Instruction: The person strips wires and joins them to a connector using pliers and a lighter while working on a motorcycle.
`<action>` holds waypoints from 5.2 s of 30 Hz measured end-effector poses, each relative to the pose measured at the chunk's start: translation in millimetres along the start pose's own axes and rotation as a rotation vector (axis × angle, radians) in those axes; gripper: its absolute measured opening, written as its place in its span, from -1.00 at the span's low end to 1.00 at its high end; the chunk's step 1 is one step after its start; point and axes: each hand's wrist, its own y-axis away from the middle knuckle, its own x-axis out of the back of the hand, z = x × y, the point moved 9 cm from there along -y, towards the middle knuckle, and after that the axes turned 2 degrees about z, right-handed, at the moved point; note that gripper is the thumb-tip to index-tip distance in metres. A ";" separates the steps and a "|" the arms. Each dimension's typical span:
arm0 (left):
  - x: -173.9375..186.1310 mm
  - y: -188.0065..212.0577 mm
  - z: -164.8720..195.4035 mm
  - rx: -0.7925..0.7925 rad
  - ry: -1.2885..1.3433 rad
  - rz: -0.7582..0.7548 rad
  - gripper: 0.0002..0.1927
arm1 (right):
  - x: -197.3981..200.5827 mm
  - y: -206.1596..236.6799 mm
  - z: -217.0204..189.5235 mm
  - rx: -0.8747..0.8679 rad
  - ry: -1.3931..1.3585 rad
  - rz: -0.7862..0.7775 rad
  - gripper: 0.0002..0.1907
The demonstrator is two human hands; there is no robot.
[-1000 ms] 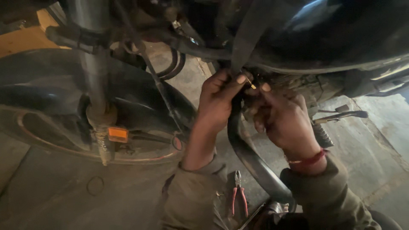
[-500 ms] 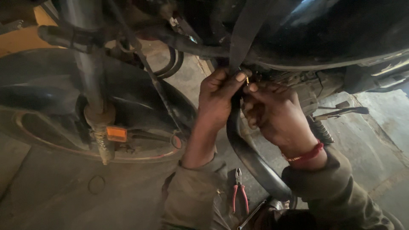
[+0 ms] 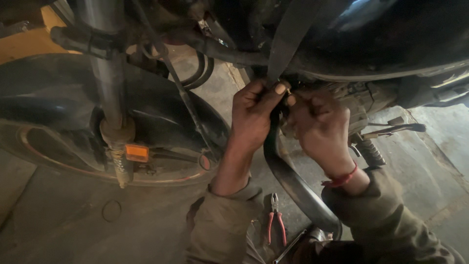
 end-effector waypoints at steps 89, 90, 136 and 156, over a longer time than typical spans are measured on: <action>14.8 -4.8 -16.8 0.097 0.108 0.142 -0.95 | 2.8 -3.4 -11.9 0.271 0.163 -0.127 -0.85; 12.9 -3.7 -16.7 0.112 0.134 0.143 -0.94 | 1.8 -2.3 -13.9 0.311 0.207 -0.123 -0.85; 11.9 3.1 -8.1 0.115 0.009 -0.124 -0.80 | 2.5 0.2 25.4 -0.120 -0.172 -0.224 -0.81; 10.5 15.0 12.0 -0.403 -0.236 -0.067 -0.60 | 20.9 161.7 280.3 -0.847 -0.190 -0.201 -0.72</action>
